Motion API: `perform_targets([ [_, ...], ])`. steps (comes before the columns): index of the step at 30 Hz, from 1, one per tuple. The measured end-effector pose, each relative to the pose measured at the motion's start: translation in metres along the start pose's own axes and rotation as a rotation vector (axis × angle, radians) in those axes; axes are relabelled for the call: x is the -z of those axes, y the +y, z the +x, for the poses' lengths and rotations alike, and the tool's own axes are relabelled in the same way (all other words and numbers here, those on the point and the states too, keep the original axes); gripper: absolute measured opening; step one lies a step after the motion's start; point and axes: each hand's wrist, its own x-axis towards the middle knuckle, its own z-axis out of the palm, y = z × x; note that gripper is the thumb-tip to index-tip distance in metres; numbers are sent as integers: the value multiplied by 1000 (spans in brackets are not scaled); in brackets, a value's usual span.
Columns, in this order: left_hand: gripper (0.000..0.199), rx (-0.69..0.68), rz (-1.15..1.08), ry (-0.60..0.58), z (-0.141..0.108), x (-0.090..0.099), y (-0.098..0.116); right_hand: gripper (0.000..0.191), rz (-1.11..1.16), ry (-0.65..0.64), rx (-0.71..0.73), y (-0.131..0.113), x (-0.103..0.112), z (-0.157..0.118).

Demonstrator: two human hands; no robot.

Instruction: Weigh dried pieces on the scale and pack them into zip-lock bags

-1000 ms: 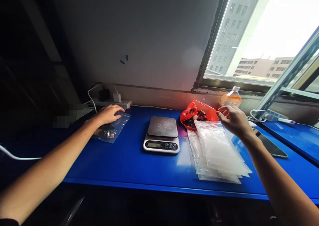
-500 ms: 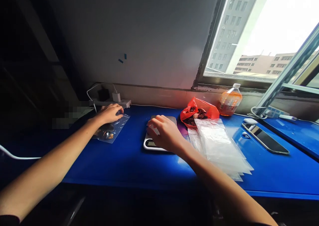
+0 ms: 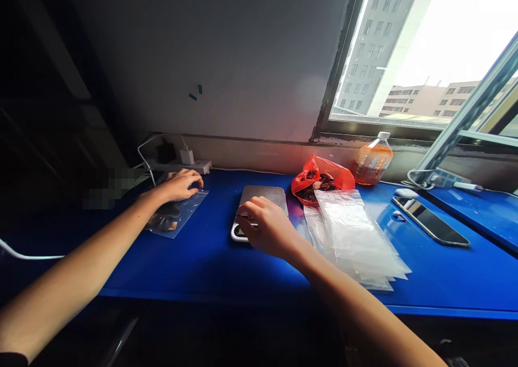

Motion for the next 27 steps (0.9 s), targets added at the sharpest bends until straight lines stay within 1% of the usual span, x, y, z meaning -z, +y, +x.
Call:
perform_targets([
  [3, 19, -8, -3, -6, 0, 1, 0, 8, 11, -23, -1, -1, -1, -1],
  [8, 16, 15, 6, -14, 0, 0, 0, 8, 14, -14, 2, 1, -1, -1],
  [17, 17, 57, 17, -20, 2, -3, -4, 8, 10, -9, 9, 2, -3, -1],
  [27, 15, 49, 14, -5, 3, -4, -5, 8, 10, -30, -4, -1, -2, -1],
])
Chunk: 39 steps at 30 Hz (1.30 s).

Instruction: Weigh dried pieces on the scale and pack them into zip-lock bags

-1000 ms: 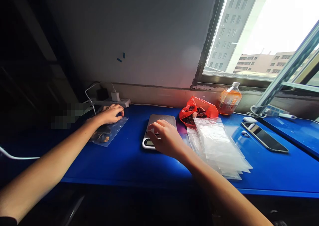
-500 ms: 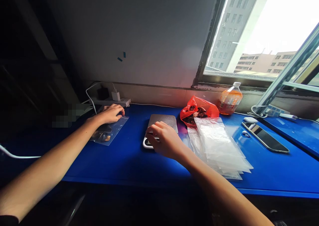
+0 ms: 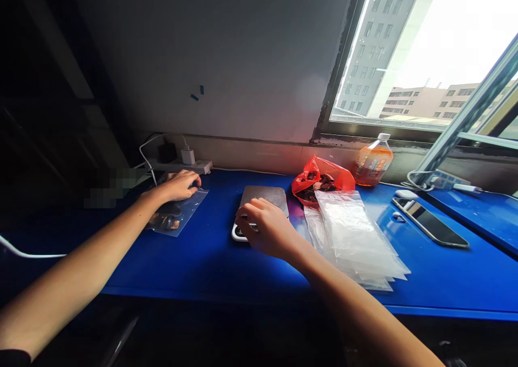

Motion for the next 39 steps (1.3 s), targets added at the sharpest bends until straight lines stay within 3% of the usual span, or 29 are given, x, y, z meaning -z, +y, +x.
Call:
perform_targets([
  [20, 12, 2, -9, -14, 0, 0, 2, 6, 6, -30, 31, 1, 0, -2],
  [25, 11, -56, -38, -43, -6, 14, 6, 7, 64, -42, 5, -3, 1, -1],
  [27, 13, -122, -64, -40, -13, 26, 19, 10, 211, -30, -63, -6, 2, 0],
  [30, 17, -269, -119, 11, -28, 42, 55, 27, 541, 37, -249, -8, 3, 3],
  [34, 10, -621, -248, 233, -52, 51, 109, 35, 790, 110, -472, -8, 7, 7],
  [39, 8, -804, -272, 376, -69, 46, 138, 33, 1045, -79, -678, -7, 13, 10],
])
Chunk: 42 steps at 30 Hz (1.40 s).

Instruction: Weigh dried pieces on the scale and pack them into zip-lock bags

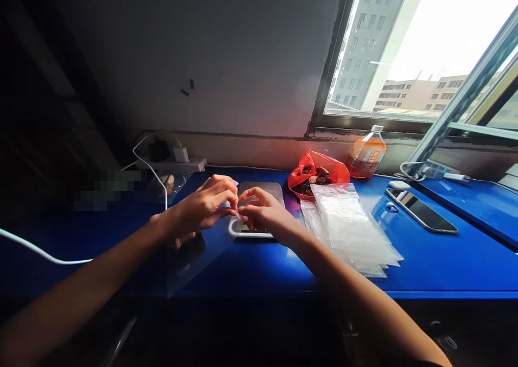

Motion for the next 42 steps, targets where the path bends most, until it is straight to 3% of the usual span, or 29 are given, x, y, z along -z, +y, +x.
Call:
perform_targets([
  [3, 5, -55, -31, 43, -2, -2, 5, 37, 114, -39, 2, -2, -2, -3],
  [8, 9, -88, -53, 88, -2, 0, 12, 39, 107, -52, 14, -3, -4, -7],
  [16, 8, -92, -120, 14, 0, 4, 16, 25, 13, -28, 72, 4, 0, 3],
  [19, 5, -92, -196, -16, 1, 5, 17, 20, -86, 35, 71, 4, 3, 4],
  [23, 4, -7, -233, -26, 0, 3, 12, 11, -178, 155, 151, 2, 6, 3],
  [27, 3, 58, -203, 39, -2, 0, 4, 18, -312, 15, 292, -3, 4, -3],
  [32, 7, 104, -172, 81, -3, 0, -2, 41, -493, -44, 256, -7, 3, -9],
  [36, 16, 160, -171, -37, -3, 1, -14, 45, -518, 7, 300, -7, 2, -10],
  [39, 26, 303, -176, -150, -5, 6, -26, 49, -508, 71, 369, -7, 6, -7],
  [42, 24, 420, -226, -111, -10, 17, -33, 41, -398, 132, 367, -9, 13, -4],
])
